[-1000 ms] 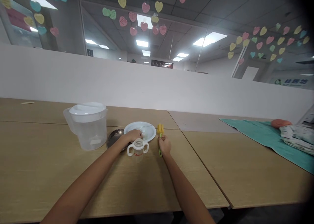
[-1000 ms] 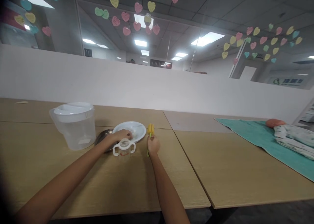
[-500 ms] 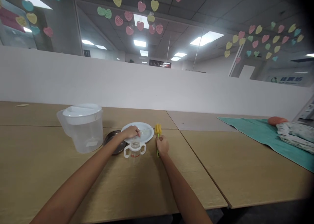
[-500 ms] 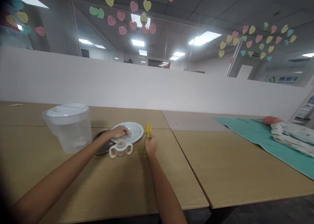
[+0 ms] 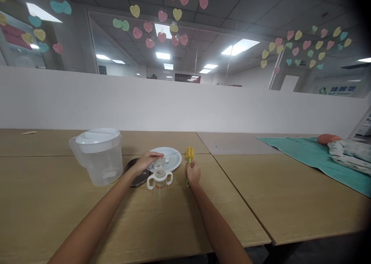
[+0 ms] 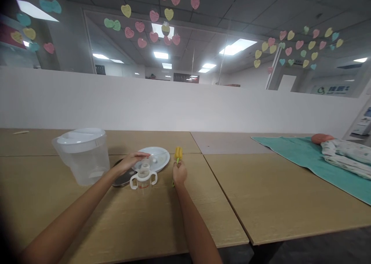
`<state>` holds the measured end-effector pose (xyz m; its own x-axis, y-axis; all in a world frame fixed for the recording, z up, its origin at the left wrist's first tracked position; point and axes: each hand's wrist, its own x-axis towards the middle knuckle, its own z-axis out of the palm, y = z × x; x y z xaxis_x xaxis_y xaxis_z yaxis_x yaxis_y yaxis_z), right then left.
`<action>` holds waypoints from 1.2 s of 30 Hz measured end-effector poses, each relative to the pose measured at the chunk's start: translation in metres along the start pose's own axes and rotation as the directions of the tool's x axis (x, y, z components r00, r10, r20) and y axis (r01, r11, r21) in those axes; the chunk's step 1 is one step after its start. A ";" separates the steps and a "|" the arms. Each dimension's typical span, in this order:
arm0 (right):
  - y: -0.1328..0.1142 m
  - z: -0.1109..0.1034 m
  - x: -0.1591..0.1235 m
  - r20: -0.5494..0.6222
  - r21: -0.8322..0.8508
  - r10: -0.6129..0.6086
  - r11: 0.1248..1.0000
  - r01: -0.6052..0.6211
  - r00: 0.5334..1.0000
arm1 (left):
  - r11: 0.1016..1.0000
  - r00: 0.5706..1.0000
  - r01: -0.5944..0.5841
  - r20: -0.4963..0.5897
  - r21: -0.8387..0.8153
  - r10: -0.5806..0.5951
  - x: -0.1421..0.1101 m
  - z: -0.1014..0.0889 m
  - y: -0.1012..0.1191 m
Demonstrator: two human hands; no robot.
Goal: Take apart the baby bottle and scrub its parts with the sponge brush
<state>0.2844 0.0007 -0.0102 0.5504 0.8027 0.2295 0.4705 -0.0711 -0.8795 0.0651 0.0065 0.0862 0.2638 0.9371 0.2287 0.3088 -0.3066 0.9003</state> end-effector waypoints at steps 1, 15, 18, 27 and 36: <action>0.000 0.000 -0.001 -0.015 0.004 0.000 1.000 0.000 1.000 | 1.000 0.999 0.004 -0.039 -0.025 -0.005 -0.005 0.001 -0.003; 0.001 0.003 -0.003 -0.121 0.037 -0.052 0.998 0.057 0.991 | 0.991 0.899 -0.132 -0.422 -0.002 0.119 -0.022 0.008 -0.060; -0.005 0.004 -0.009 -0.131 0.115 -0.205 0.969 0.220 0.970 | 0.980 0.856 -0.166 -0.478 0.108 0.198 -0.028 0.009 -0.064; -0.031 -0.015 -0.030 0.021 0.021 -0.551 0.834 0.551 0.834 | 0.982 0.883 -0.142 -0.432 0.128 0.184 -0.037 0.018 -0.056; -0.030 -0.012 -0.027 0.218 -0.307 -0.864 0.381 0.872 0.454 | 0.979 0.891 -0.100 -0.422 0.179 0.168 -0.035 0.018 -0.059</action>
<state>0.2636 -0.0257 0.0154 -0.3066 0.5551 0.7732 0.8711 0.4911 -0.0071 0.0538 -0.0116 0.0188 -0.0990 0.8537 0.5112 0.4398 -0.4233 0.7921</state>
